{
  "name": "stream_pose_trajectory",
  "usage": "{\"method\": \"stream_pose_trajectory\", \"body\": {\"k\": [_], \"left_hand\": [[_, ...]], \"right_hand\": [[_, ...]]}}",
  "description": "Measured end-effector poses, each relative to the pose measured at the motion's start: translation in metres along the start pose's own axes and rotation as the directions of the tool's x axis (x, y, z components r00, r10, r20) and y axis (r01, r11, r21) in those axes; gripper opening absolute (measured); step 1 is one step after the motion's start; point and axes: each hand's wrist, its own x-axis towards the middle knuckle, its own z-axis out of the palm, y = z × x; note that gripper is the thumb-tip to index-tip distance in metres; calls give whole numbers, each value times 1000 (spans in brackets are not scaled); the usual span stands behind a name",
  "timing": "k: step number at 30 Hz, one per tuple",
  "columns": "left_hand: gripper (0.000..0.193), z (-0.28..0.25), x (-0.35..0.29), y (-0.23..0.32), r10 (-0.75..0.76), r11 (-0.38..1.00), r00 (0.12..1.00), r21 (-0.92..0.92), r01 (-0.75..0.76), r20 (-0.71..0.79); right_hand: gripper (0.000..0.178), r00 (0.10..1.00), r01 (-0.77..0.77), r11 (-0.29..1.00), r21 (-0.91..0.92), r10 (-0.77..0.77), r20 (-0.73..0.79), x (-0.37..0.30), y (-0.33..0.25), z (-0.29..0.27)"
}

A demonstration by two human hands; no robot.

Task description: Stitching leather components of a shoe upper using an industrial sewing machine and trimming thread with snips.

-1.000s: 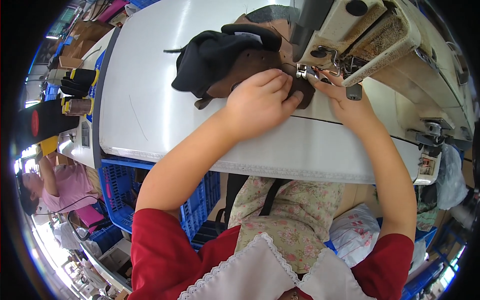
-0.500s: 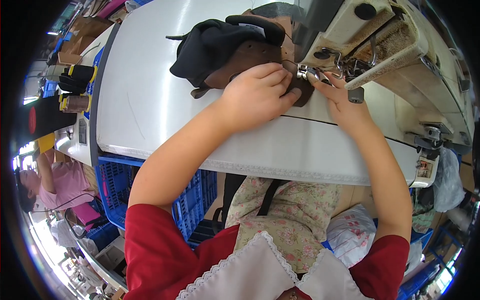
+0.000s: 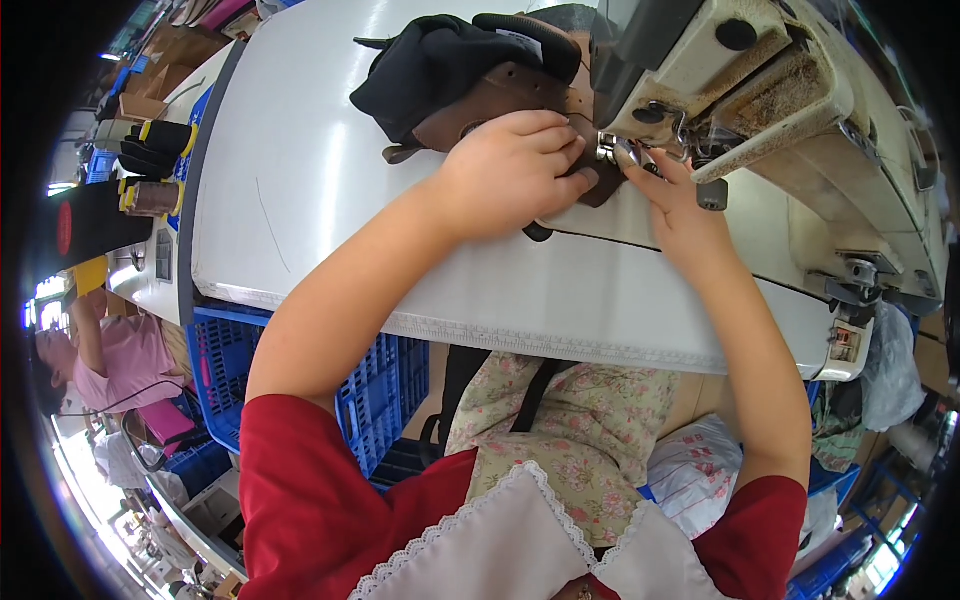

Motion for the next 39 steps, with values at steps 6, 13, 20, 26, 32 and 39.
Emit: {"method": "stream_pose_trajectory", "body": {"k": [6,13,20,26,32,39], "left_hand": [[30,-3,2,0,24,999,999,39,-26,33],[32,-8,16,43,-160,979,981,143,144,108],[31,7,18,55,-288,940,956,206,272,50],[31,9,9,41,-201,976,979,88,198,31],[36,7,1,24,-145,987,989,-70,147,37],[37,-2,8,21,-145,986,982,-62,153,121]], "right_hand": [[47,999,18,998,-54,-15,48,3,-1,-5],[48,922,-216,975,-58,223,316,5,-8,-12],[15,965,-256,940,224,234,119,8,25,-1],[42,940,-265,963,47,247,237,0,23,-2],[28,998,-8,997,77,3,64,7,2,-13],[32,992,125,990,-65,-126,-5,4,1,-11]]}}
